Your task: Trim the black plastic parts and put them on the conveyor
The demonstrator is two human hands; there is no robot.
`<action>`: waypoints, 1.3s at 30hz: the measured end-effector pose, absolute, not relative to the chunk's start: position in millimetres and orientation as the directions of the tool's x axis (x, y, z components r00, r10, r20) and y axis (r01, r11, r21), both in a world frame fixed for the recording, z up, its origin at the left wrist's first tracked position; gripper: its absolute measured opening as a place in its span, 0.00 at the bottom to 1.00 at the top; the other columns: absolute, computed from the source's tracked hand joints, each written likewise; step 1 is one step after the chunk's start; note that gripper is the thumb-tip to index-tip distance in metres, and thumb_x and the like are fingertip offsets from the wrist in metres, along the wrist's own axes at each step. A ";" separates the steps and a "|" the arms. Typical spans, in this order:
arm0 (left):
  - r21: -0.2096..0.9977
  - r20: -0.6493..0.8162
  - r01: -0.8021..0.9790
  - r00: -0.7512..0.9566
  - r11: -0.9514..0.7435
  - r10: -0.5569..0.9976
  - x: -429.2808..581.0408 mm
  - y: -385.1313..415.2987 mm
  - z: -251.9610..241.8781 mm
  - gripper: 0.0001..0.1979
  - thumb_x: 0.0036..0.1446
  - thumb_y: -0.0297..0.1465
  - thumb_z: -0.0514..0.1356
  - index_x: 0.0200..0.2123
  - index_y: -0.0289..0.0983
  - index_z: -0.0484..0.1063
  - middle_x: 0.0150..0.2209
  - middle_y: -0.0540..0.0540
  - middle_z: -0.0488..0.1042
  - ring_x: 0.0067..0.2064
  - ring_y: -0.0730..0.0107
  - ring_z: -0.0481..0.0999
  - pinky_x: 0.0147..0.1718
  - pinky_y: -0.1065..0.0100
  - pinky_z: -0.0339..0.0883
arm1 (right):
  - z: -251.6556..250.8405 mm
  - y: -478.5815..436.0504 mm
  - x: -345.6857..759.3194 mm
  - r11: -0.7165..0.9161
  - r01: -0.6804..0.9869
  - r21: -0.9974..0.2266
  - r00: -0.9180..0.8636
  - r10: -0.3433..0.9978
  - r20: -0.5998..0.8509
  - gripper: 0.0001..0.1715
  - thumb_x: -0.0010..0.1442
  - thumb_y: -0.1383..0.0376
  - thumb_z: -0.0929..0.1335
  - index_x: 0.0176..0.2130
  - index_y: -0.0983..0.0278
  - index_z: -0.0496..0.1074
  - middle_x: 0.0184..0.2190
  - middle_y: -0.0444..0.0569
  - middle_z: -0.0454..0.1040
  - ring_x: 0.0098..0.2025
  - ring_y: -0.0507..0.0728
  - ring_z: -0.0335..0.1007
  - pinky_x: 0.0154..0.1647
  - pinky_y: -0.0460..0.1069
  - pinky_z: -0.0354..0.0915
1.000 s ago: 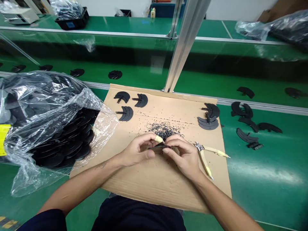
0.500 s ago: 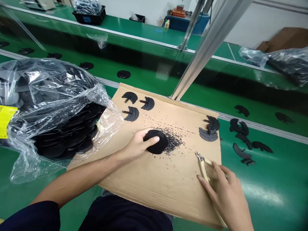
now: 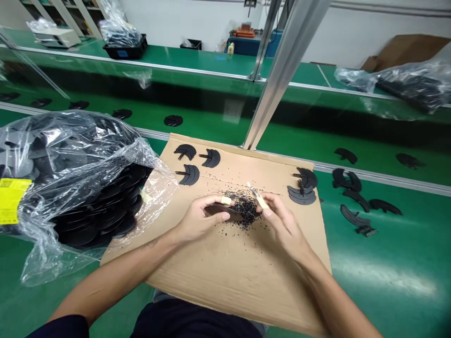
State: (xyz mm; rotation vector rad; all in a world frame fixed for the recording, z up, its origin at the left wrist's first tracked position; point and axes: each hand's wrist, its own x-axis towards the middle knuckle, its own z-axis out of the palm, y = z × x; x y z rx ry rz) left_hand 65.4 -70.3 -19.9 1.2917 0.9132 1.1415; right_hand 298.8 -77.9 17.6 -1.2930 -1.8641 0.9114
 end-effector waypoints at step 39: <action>0.936 0.252 0.177 0.270 -0.305 0.929 60.4 -72.7 -10.7 0.10 0.59 0.34 0.67 0.43 0.39 0.79 0.40 0.44 0.80 0.43 0.63 0.77 0.45 0.61 0.72 | -3.0 -91.8 303.1 0.495 0.633 -0.595 -0.322 0.868 0.379 0.20 0.63 0.58 0.70 0.54 0.60 0.72 0.37 0.53 0.75 0.38 0.61 0.71 0.38 0.56 0.69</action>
